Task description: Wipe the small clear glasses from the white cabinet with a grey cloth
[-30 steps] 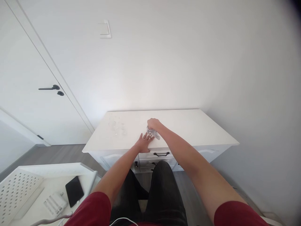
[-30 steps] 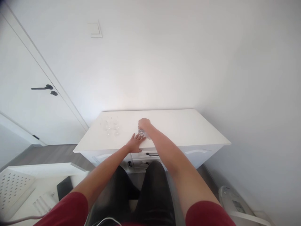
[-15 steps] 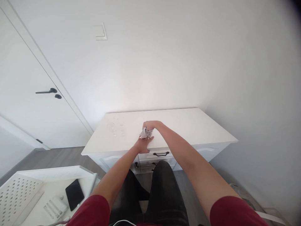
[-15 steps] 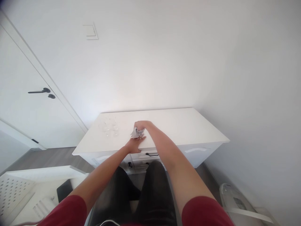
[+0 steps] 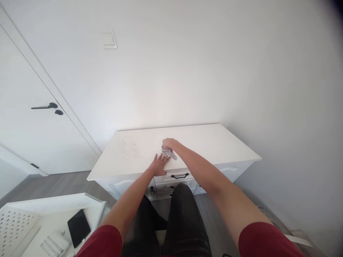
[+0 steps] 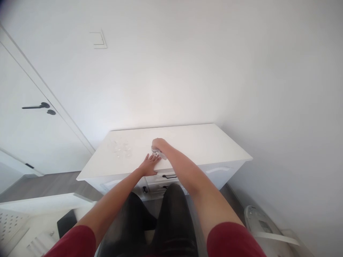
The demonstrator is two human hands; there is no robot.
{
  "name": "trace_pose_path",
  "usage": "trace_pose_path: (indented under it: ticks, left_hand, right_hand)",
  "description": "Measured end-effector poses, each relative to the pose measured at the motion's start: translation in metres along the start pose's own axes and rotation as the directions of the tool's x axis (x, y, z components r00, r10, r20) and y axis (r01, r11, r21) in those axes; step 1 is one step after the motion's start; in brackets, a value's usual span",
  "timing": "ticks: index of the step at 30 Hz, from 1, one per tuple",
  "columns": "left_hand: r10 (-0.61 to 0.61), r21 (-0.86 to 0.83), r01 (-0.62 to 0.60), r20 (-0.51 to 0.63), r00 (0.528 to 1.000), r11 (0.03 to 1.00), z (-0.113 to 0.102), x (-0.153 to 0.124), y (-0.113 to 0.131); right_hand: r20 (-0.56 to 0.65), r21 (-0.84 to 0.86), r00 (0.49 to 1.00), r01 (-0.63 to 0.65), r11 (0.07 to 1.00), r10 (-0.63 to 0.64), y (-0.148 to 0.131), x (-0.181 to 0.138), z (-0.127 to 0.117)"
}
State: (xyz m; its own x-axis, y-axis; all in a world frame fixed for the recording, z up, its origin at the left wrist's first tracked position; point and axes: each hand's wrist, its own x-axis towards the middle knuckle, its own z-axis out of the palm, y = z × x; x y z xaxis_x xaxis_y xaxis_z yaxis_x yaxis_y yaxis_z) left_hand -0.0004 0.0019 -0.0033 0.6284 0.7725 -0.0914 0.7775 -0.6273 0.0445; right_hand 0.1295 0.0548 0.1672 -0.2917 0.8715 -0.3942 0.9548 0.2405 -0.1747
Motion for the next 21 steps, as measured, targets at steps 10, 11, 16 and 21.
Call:
trace_pose_path:
  ticks: [10, 11, 16, 21]
  left_hand:
    - [0.006, -0.014, -0.006, -0.006, 1.0, 1.0, 0.007, 0.001, -0.003]
    - [0.009, -0.01, -0.009, -0.004, 1.0, 1.0, 0.008, 0.002, -0.004]
    - [0.012, 0.003, -0.012, -0.013, 1.0, 1.0, 0.009, 0.003, -0.004]
    - [0.031, 0.004, -0.031, -0.002, 1.0, 0.999, 0.005, 0.002, -0.002]
  right_hand:
    - [-0.307, 0.214, 0.932, 0.267, 0.94, -0.195, 0.02, -0.036, 0.041]
    - [-0.428, 0.305, 0.888, 0.319, 0.897, -0.17, 0.024, -0.037, 0.055]
    - [-0.737, 0.517, 0.669, 0.468, 0.717, 0.095, 0.034, -0.033, 0.117]
    - [-0.793, 0.535, 0.604, 0.62, 0.575, 0.087, 0.03, -0.02, 0.132]
